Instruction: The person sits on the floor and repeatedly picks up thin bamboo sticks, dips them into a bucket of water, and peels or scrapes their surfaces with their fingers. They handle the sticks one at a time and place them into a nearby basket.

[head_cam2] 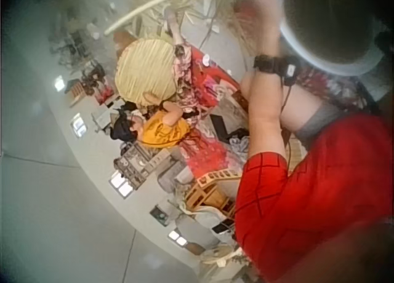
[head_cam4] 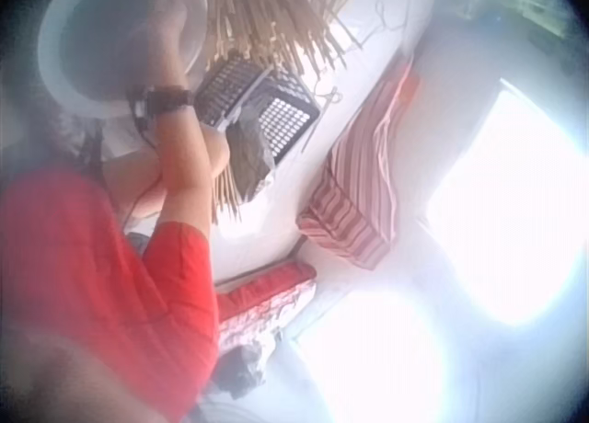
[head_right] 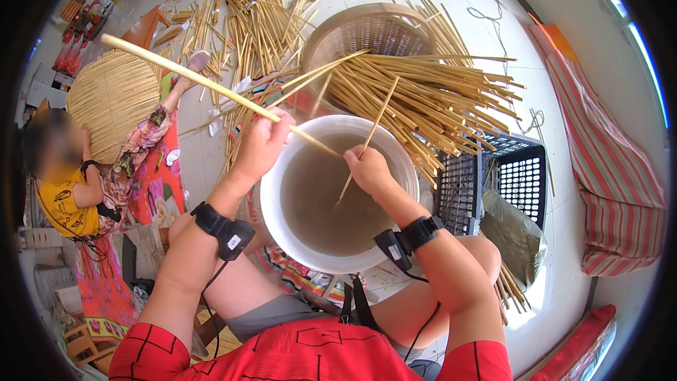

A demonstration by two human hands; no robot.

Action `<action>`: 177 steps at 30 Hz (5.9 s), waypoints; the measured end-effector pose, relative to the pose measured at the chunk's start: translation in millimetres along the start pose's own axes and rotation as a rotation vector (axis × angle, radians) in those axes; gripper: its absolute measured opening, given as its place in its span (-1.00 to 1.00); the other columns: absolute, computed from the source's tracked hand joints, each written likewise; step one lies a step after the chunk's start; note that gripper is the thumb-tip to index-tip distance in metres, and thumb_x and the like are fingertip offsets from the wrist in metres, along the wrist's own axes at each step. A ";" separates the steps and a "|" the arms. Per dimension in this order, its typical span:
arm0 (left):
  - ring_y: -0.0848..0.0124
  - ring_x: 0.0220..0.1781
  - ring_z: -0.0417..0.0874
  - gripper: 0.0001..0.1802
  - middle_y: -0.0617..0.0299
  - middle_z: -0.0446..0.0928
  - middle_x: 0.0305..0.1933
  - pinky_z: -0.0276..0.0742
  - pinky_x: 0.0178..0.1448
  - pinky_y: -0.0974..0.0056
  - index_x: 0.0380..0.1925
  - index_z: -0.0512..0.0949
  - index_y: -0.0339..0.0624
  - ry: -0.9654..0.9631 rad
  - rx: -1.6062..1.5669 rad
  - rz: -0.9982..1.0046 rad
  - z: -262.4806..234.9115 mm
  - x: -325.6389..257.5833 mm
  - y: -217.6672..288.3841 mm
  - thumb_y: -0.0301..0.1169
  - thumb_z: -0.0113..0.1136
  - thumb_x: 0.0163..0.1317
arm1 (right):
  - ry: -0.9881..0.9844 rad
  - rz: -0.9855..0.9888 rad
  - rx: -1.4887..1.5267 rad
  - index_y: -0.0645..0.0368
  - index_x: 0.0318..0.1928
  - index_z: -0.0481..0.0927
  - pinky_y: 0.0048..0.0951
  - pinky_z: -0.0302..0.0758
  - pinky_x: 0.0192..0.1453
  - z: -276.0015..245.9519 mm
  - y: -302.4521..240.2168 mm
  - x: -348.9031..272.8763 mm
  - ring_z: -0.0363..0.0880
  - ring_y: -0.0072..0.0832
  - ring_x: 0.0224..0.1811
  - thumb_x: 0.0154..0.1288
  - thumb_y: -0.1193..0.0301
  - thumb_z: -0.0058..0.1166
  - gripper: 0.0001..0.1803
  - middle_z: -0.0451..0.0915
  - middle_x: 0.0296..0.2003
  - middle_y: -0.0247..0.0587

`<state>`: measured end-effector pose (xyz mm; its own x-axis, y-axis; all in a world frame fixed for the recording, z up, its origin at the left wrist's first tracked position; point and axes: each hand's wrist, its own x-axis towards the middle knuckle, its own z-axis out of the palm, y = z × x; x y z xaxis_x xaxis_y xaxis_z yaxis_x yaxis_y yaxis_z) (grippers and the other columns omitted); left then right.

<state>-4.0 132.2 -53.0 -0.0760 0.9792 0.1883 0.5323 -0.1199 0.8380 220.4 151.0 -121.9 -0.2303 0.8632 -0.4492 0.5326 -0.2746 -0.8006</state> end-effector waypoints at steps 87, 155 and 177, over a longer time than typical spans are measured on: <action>0.67 -0.54 0.24 -0.66 0.41 0.35 -0.52 0.18 -0.49 0.55 -0.30 0.42 -0.10 -0.747 -0.900 -0.627 36.2 -35.6 16.3 -0.10 -0.19 0.47 | 0.006 -0.256 0.313 0.14 -0.33 0.50 -0.67 0.27 -0.46 -33.7 -65.3 -28.7 0.27 -0.74 -0.55 0.43 0.24 -0.01 -0.74 0.38 -0.56 -0.53; 0.67 -0.68 0.10 -0.71 0.37 0.32 -0.60 0.01 -0.61 0.53 -0.22 0.47 -0.26 -0.623 -1.069 -0.575 36.9 -32.8 26.6 -0.36 -0.22 0.23 | -0.151 -0.218 0.464 0.17 -0.19 0.51 -0.67 0.32 -0.36 -40.4 -68.2 -25.3 0.32 -0.72 -0.46 0.48 0.29 -0.11 -0.77 0.41 -0.47 -0.48; 0.69 -0.63 0.10 -0.71 0.38 0.33 -0.57 0.00 -0.59 0.55 -0.28 0.42 -0.18 -0.637 -0.873 -0.559 38.4 -37.4 20.4 -0.27 -0.28 0.41 | -0.125 -0.241 0.411 0.14 -0.28 0.51 -0.67 0.34 -0.37 -37.0 -64.6 -27.0 0.34 -0.73 -0.48 0.44 0.27 -0.02 -0.78 0.45 -0.50 -0.49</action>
<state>42.1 99.5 -62.6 0.4448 0.8070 -0.3883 -0.2069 0.5145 0.8322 222.3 161.1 -43.4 -0.4170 0.8721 -0.2562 0.0921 -0.2398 -0.9664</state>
